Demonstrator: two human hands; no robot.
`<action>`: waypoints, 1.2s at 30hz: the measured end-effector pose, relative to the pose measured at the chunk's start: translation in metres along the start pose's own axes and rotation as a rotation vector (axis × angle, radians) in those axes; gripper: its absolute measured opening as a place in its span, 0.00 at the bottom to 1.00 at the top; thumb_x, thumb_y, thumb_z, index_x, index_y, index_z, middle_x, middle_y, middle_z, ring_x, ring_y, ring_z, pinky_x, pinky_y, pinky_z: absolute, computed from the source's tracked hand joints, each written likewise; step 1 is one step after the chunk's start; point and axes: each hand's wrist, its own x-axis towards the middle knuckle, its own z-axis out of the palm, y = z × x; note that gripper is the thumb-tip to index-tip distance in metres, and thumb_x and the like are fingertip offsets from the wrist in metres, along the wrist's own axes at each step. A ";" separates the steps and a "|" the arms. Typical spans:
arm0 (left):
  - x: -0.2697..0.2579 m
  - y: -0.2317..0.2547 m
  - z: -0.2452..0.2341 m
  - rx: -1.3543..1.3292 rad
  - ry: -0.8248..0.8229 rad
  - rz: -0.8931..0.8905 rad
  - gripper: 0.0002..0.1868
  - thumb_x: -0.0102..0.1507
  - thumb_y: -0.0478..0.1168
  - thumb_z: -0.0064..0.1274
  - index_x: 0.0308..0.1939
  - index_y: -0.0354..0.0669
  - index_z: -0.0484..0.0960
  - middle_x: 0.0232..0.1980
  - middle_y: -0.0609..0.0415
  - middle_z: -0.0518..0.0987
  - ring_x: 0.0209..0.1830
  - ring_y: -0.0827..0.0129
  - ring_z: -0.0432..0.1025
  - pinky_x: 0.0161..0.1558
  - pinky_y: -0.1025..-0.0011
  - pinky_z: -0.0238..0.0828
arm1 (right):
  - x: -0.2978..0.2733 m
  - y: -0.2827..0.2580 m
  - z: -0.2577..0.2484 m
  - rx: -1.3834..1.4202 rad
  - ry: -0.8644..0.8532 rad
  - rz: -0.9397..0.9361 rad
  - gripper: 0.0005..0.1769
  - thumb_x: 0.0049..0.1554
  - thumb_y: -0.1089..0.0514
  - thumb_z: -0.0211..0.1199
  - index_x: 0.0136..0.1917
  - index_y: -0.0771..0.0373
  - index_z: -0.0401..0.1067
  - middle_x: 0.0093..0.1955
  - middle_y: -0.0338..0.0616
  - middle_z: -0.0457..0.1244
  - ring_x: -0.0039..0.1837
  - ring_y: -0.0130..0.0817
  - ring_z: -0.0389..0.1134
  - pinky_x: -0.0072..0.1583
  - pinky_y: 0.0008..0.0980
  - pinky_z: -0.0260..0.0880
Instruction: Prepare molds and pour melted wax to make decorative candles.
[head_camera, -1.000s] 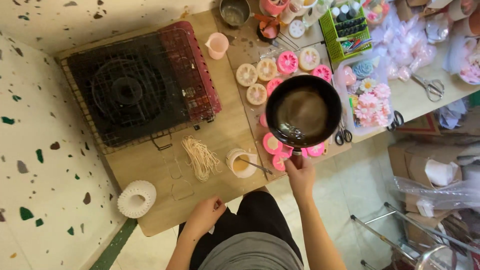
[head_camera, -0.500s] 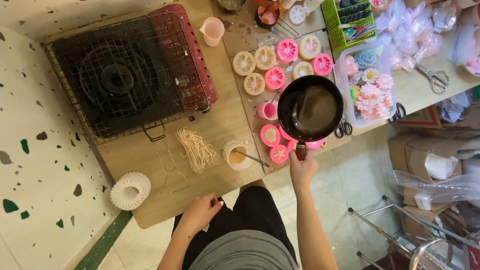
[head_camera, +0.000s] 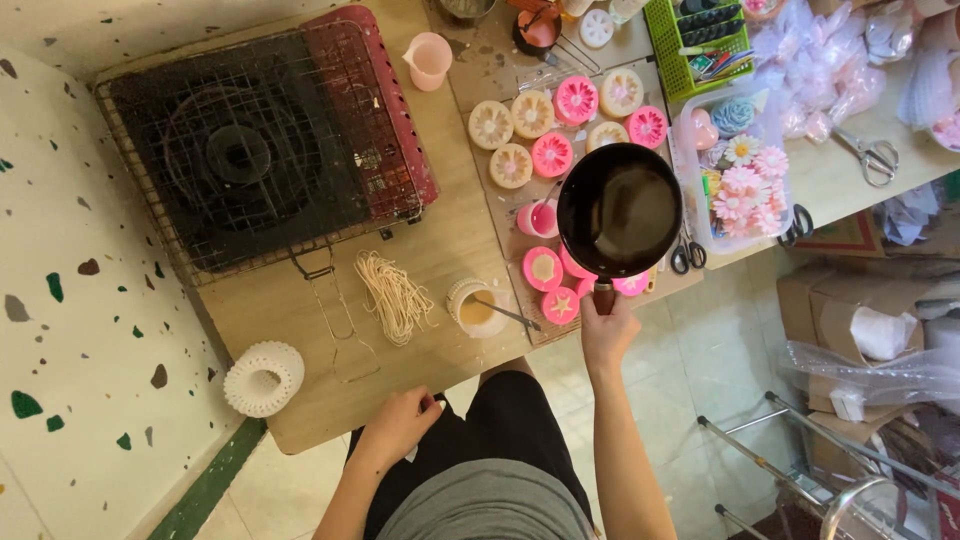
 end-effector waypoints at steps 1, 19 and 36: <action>-0.002 0.003 -0.003 0.000 0.000 0.000 0.18 0.62 0.51 0.53 0.38 0.39 0.84 0.33 0.41 0.84 0.37 0.48 0.80 0.43 0.58 0.75 | 0.000 -0.001 0.000 0.000 0.000 -0.001 0.15 0.54 0.55 0.70 0.47 0.70 0.73 0.35 0.54 0.66 0.36 0.36 0.65 0.45 0.36 0.69; -0.001 -0.003 -0.007 -0.013 0.024 0.013 0.17 0.62 0.50 0.54 0.39 0.38 0.83 0.35 0.41 0.84 0.37 0.49 0.79 0.44 0.58 0.75 | 0.012 0.004 -0.022 0.553 -0.220 0.331 0.07 0.55 0.62 0.65 0.41 0.68 0.69 0.32 0.34 0.60 0.33 0.23 0.56 0.36 0.28 0.54; -0.018 -0.046 -0.001 -0.079 0.128 0.021 0.16 0.63 0.50 0.56 0.42 0.40 0.81 0.34 0.44 0.83 0.36 0.53 0.78 0.40 0.61 0.72 | -0.065 -0.224 0.214 0.571 -1.333 0.017 0.22 0.61 0.48 0.66 0.54 0.72 0.73 0.40 0.40 0.63 0.40 0.26 0.60 0.41 0.28 0.62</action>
